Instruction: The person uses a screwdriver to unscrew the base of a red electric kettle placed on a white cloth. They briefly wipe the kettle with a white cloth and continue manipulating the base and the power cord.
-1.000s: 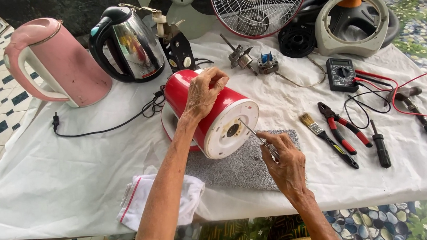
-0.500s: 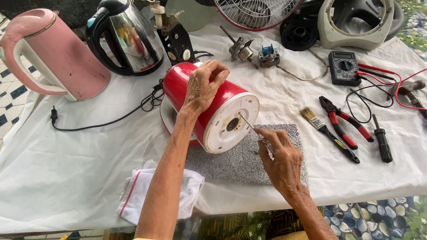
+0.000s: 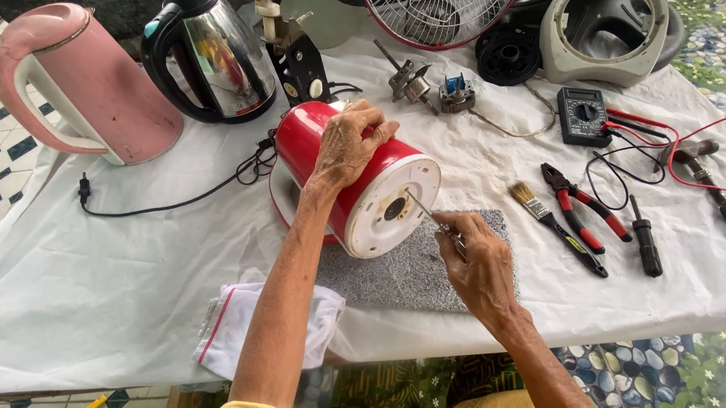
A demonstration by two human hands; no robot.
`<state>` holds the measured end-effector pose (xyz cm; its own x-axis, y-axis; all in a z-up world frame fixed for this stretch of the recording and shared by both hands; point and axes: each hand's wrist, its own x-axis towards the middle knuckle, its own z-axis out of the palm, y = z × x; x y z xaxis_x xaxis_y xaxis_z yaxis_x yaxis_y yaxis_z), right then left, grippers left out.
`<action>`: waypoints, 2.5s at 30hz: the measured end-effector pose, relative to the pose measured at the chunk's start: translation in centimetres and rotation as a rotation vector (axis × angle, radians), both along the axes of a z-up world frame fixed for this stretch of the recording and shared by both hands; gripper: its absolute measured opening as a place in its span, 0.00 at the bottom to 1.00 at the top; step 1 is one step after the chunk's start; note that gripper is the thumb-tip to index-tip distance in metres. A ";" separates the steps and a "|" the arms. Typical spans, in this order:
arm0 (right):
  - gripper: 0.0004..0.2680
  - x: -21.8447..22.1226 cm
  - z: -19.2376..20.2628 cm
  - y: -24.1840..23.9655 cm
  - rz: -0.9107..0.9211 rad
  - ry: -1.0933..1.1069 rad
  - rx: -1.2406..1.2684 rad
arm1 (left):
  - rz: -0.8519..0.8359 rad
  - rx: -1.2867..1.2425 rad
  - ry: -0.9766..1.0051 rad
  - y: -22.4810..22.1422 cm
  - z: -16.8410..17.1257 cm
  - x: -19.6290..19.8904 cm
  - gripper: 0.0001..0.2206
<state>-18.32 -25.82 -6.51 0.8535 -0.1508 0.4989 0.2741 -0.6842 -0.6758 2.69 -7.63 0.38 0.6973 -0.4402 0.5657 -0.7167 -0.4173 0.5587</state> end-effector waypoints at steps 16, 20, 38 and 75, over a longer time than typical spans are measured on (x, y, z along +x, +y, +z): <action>0.15 0.5 2.4 -0.7 0.000 0.106 0.260 | -0.017 0.008 -0.026 0.1 0.4 0.0 0.15; 0.08 0.2 3.2 -0.2 -0.027 0.031 0.026 | -0.018 0.009 -0.015 0.1 0.2 0.3 0.16; 0.08 1.7 -1.7 -1.1 0.283 0.401 1.210 | 0.005 0.029 -0.003 -0.1 0.1 -0.2 0.17; 0.09 1.7 -0.4 -0.5 0.295 0.395 1.349 | -0.004 0.039 0.034 -0.1 0.7 -0.7 0.15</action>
